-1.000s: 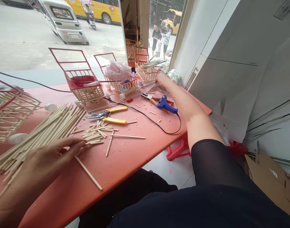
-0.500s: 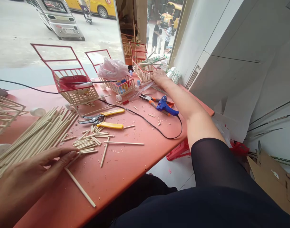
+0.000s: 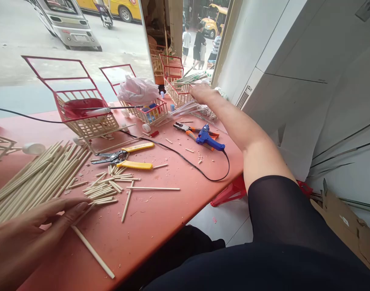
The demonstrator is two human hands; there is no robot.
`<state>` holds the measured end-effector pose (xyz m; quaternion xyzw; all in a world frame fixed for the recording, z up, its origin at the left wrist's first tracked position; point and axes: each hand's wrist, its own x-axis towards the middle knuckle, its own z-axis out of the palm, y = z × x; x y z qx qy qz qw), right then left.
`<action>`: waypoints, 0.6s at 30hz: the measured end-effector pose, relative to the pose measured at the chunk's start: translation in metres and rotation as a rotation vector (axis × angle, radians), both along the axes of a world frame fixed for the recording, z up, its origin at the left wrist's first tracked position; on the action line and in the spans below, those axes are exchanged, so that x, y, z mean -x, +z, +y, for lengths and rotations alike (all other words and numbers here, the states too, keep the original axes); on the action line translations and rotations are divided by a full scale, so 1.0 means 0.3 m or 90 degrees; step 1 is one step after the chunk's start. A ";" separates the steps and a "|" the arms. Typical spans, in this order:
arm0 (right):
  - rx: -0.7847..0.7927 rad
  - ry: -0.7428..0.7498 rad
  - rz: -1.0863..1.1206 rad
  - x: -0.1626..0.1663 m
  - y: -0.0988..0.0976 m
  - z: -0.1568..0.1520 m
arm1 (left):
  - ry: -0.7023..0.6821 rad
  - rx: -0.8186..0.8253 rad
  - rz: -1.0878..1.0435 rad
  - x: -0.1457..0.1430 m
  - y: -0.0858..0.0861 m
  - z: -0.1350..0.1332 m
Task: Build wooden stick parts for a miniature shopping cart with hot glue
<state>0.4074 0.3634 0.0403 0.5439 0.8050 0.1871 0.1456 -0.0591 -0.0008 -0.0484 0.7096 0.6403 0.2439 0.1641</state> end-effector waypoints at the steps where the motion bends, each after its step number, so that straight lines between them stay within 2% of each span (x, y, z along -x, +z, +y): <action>1: 0.004 -0.007 -0.001 0.006 0.001 0.001 | -0.002 -0.002 0.003 0.000 0.002 0.000; 7: 0.048 -0.085 -0.010 0.058 -0.006 -0.044 | -0.023 -0.002 0.009 -0.005 0.023 -0.004; 12: 0.040 -0.095 -0.013 0.094 -0.023 -0.085 | -0.037 0.009 0.004 -0.013 0.035 -0.002; 18: 0.022 -0.095 0.001 0.123 -0.045 -0.073 | -0.024 0.024 -0.014 -0.014 0.038 0.002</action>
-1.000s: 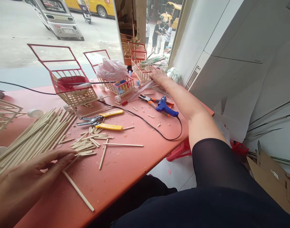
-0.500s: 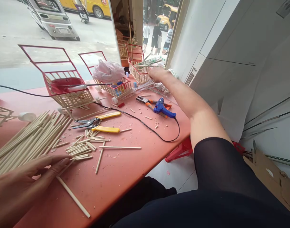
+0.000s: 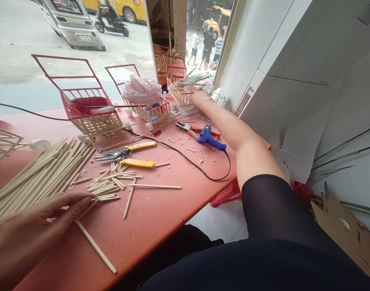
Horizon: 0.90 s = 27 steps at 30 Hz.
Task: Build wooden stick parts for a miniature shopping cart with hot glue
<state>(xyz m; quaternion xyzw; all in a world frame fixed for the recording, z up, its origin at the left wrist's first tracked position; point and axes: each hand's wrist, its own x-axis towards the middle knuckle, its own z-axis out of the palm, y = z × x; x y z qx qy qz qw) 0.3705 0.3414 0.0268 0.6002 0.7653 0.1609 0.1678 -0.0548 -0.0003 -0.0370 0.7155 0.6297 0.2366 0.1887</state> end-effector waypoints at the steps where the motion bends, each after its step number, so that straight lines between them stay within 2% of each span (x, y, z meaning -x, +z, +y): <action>1: -0.004 0.011 0.006 0.000 0.001 0.003 | 0.004 0.001 -0.002 -0.001 0.001 0.001; 6: -0.042 0.063 0.004 -0.027 0.044 -0.022 | 0.013 0.001 -0.007 -0.008 0.007 0.000; 12: -0.111 0.035 0.056 -0.088 0.146 -0.109 | 0.051 0.000 0.003 -0.016 0.011 -0.010; 15: -0.182 0.030 0.212 -0.104 0.185 -0.187 | 0.102 -0.035 -0.015 -0.036 0.025 -0.028; 17: -0.181 0.039 0.369 -0.098 0.197 -0.262 | 0.154 -0.069 -0.025 -0.055 0.043 -0.042; 20: -0.101 0.071 0.660 -0.062 0.190 -0.399 | 0.161 -0.064 -0.067 -0.075 0.070 -0.056; 23: 0.038 0.082 0.901 0.004 0.155 -0.546 | 0.155 -0.023 -0.133 -0.077 0.083 -0.055; 27: 0.277 0.123 1.087 0.131 0.083 -0.730 | 0.164 0.023 -0.247 -0.080 0.085 -0.045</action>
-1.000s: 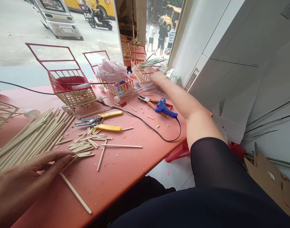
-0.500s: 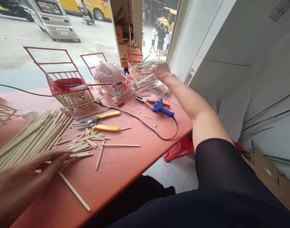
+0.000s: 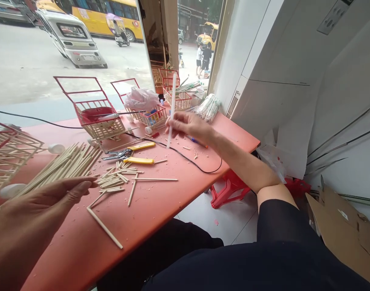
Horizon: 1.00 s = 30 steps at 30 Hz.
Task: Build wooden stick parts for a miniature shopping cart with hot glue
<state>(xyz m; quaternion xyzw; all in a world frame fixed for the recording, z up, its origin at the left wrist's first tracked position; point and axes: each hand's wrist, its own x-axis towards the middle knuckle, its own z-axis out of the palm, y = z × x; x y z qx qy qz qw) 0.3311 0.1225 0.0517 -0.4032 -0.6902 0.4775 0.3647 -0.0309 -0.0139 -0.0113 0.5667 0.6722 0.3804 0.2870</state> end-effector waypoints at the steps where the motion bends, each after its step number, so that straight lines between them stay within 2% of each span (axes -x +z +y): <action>1: 0.022 0.054 0.021 0.037 -0.020 -0.040 | -0.012 0.005 -0.026 -0.007 0.002 0.001; 3: 0.059 0.153 0.047 0.116 -0.062 -0.110 | -0.065 0.023 -0.075 -0.031 0.010 -0.002; 5: 0.073 0.207 0.051 0.195 -0.104 -0.163 | -0.142 0.064 -0.133 -0.065 0.020 -0.013; 9: -0.002 0.232 0.095 0.331 -0.168 -0.220 | -0.196 0.073 -0.268 -0.124 0.029 -0.037; 12: -0.037 0.196 0.108 0.385 -0.184 -0.240 | -0.185 0.083 -0.266 -0.120 0.024 -0.029; 14: -0.076 0.157 0.067 0.392 -0.184 -0.255 | -0.210 0.089 -0.218 -0.101 0.020 -0.010; 17: -0.114 0.115 0.008 0.377 -0.190 -0.283 | -0.233 0.043 -0.120 -0.087 0.017 0.014; 20: -0.084 0.169 -0.036 0.337 -0.213 -0.307 | -0.274 -0.011 -0.049 -0.117 0.017 0.015; 22: -0.102 0.203 -0.096 0.284 -0.229 -0.309 | -0.284 -0.028 -0.042 -0.148 0.016 0.006; 23: -0.142 0.181 -0.135 0.245 -0.234 -0.304 | -0.262 -0.035 -0.061 -0.160 0.015 0.001; 24: -0.199 0.107 -0.177 0.198 -0.236 -0.295 | -0.242 -0.038 -0.077 -0.169 0.014 -0.004; 26: -0.303 -0.099 -0.290 0.084 -0.230 -0.265 | -0.211 -0.034 -0.099 -0.171 0.012 -0.007; 27: -0.324 -0.209 -0.364 0.024 -0.223 -0.247 | -0.211 -0.026 -0.099 -0.165 0.012 -0.006; 28: -0.321 -0.307 -0.447 -0.033 -0.216 -0.227 | -0.220 -0.016 -0.091 -0.158 0.012 -0.004; 30: -0.256 -0.430 -0.610 -0.123 -0.201 -0.189 | -0.233 -0.003 -0.087 -0.143 0.012 0.001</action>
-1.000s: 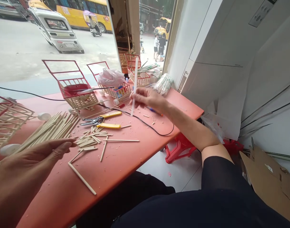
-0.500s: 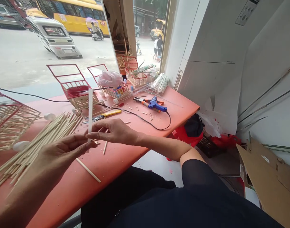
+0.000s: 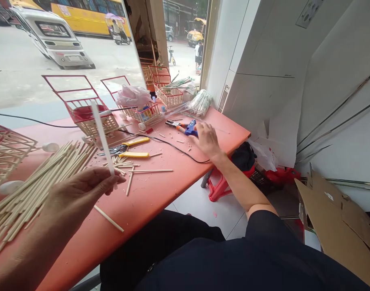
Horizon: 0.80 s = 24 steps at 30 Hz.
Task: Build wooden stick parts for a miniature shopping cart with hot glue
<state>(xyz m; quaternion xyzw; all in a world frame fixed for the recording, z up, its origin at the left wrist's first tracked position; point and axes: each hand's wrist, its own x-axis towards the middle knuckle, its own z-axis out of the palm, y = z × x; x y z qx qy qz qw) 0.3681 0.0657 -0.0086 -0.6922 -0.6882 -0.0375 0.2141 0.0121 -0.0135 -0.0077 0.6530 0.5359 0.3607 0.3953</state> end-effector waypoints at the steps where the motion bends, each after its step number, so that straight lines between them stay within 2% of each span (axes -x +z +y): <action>1: 0.036 -0.052 -0.040 -0.030 0.005 0.017 | -0.002 0.004 -0.006 0.005 0.001 0.001; 3: 0.102 -0.094 -0.086 -0.060 0.011 0.046 | 0.011 0.005 -0.037 0.007 0.002 0.001; 6: 0.153 -0.102 -0.097 -0.068 0.011 0.075 | 0.048 -0.009 -0.077 0.004 -0.001 -0.004; 9: 0.139 -0.093 -0.081 -0.080 0.009 0.090 | 0.079 -0.018 -0.094 0.005 -0.012 -0.006; 12: 0.065 -0.067 -0.031 -0.114 0.008 0.098 | 0.139 -0.029 -0.144 0.005 -0.014 -0.002; 15: -0.060 -0.038 0.133 -0.148 0.016 0.099 | 0.160 -0.027 -0.163 -0.002 0.005 0.000; 18: -0.139 0.048 0.398 -0.132 0.036 0.083 | 0.162 -0.045 -0.169 -0.007 0.027 -0.004; 21: -0.051 0.214 0.636 -0.035 0.050 0.043 | 0.152 -0.064 -0.209 -0.004 0.031 -0.014; 24: 0.012 0.311 0.784 0.114 0.048 -0.008 | 0.183 -0.077 -0.284 0.004 0.022 -0.023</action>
